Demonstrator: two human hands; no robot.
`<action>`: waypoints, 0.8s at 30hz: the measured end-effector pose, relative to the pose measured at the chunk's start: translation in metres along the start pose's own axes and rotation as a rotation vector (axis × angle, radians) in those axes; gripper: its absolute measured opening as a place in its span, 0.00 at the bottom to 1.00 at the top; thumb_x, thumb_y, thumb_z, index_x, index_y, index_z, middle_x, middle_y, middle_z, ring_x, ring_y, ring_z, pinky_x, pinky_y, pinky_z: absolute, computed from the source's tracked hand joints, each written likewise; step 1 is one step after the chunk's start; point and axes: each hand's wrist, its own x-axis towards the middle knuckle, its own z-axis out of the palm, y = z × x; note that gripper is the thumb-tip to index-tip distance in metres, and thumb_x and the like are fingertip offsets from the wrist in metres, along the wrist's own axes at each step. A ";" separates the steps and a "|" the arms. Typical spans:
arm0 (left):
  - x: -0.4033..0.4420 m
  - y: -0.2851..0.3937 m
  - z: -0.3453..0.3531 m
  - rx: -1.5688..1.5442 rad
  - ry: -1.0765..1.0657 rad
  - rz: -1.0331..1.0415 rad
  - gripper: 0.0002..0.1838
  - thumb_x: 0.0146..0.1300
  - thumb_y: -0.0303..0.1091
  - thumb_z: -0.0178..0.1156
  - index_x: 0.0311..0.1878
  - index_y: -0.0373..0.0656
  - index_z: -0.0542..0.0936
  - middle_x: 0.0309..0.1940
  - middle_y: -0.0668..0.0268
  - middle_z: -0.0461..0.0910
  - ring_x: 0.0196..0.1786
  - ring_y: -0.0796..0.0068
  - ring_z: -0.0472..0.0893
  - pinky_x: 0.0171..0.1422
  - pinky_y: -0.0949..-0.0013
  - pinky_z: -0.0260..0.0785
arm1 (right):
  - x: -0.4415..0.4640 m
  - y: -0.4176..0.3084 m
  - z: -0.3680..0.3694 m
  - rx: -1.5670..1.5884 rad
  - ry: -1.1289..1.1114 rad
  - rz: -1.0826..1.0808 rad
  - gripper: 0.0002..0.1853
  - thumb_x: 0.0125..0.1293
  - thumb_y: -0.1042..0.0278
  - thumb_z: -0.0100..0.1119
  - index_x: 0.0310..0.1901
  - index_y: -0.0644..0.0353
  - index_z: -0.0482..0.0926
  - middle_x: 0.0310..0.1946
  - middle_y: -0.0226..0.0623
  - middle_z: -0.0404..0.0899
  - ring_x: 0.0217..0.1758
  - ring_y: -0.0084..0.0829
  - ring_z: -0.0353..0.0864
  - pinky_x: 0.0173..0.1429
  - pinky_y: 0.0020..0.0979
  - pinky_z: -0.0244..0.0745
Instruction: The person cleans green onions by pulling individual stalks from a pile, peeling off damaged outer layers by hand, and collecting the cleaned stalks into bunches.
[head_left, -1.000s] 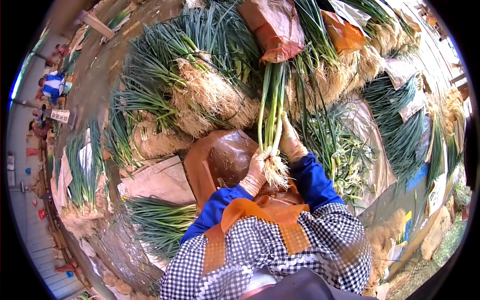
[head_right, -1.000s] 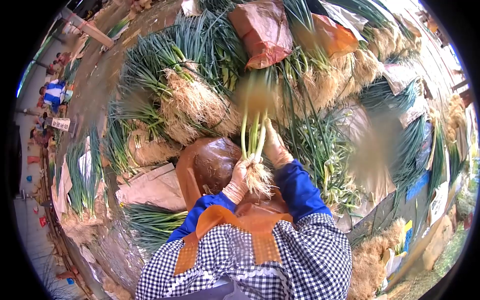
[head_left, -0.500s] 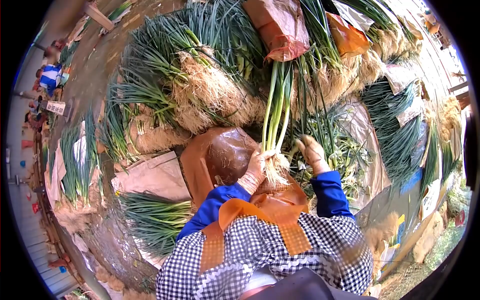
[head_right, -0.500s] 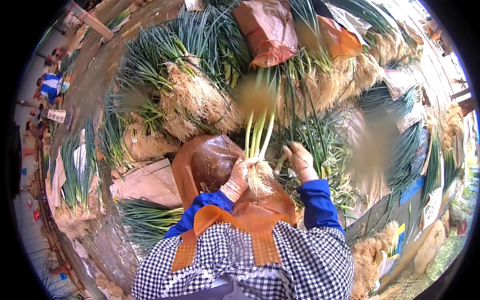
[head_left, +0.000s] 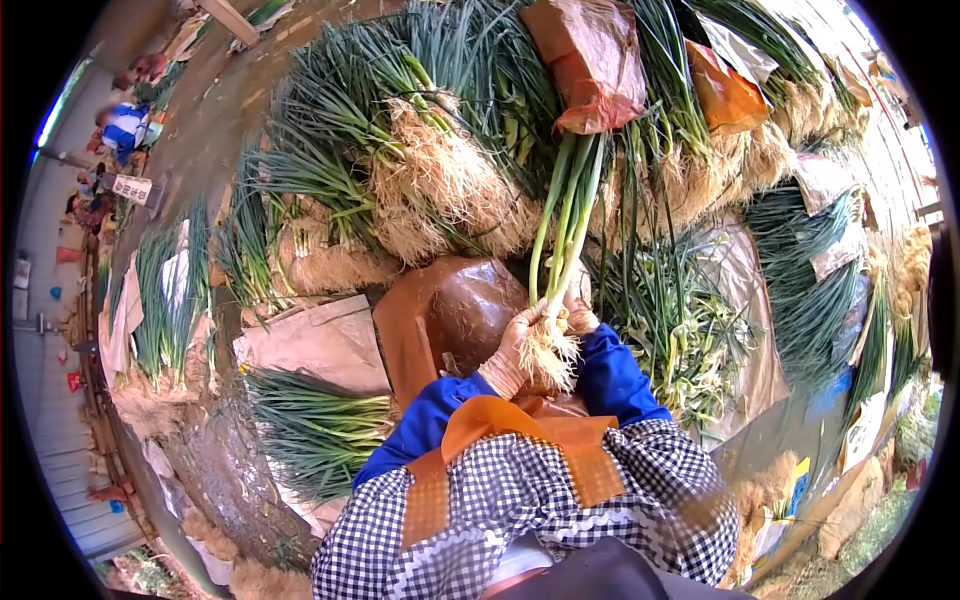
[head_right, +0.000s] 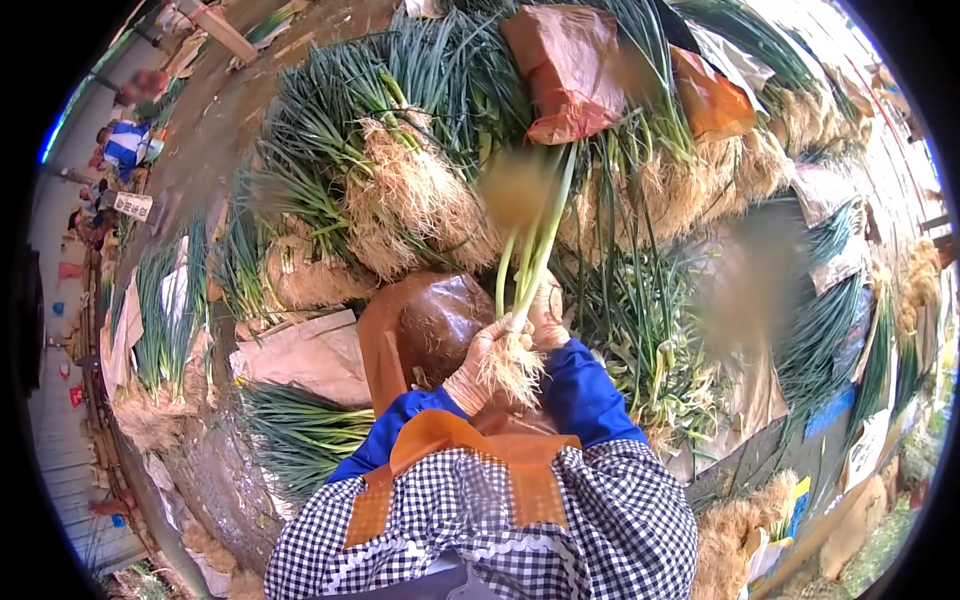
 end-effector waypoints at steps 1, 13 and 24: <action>-0.001 -0.001 0.007 -0.098 0.071 -0.012 0.16 0.66 0.37 0.50 0.45 0.31 0.74 0.29 0.56 0.77 0.26 0.67 0.77 0.34 0.66 0.75 | -0.020 -0.026 0.007 0.103 0.027 0.069 0.19 0.63 0.46 0.53 0.26 0.54 0.73 0.17 0.22 0.65 0.22 0.17 0.65 0.25 0.23 0.61; -0.011 0.009 0.040 -0.108 0.055 -0.091 0.20 0.67 0.43 0.47 0.51 0.37 0.73 0.25 0.59 0.74 0.24 0.68 0.75 0.25 0.67 0.71 | -0.073 -0.096 -0.180 -1.436 0.045 -0.012 0.16 0.66 0.54 0.53 0.31 0.59 0.77 0.22 0.33 0.78 0.25 0.27 0.75 0.32 0.30 0.69; -0.074 0.021 0.148 0.285 -0.049 0.054 0.22 0.58 0.29 0.58 0.56 0.35 0.67 0.29 0.63 0.76 0.25 0.78 0.74 0.29 0.76 0.73 | 0.017 -0.095 -0.023 -0.406 -0.268 -0.486 0.10 0.67 0.67 0.50 0.44 0.62 0.77 0.35 0.34 0.78 0.34 0.28 0.77 0.38 0.26 0.73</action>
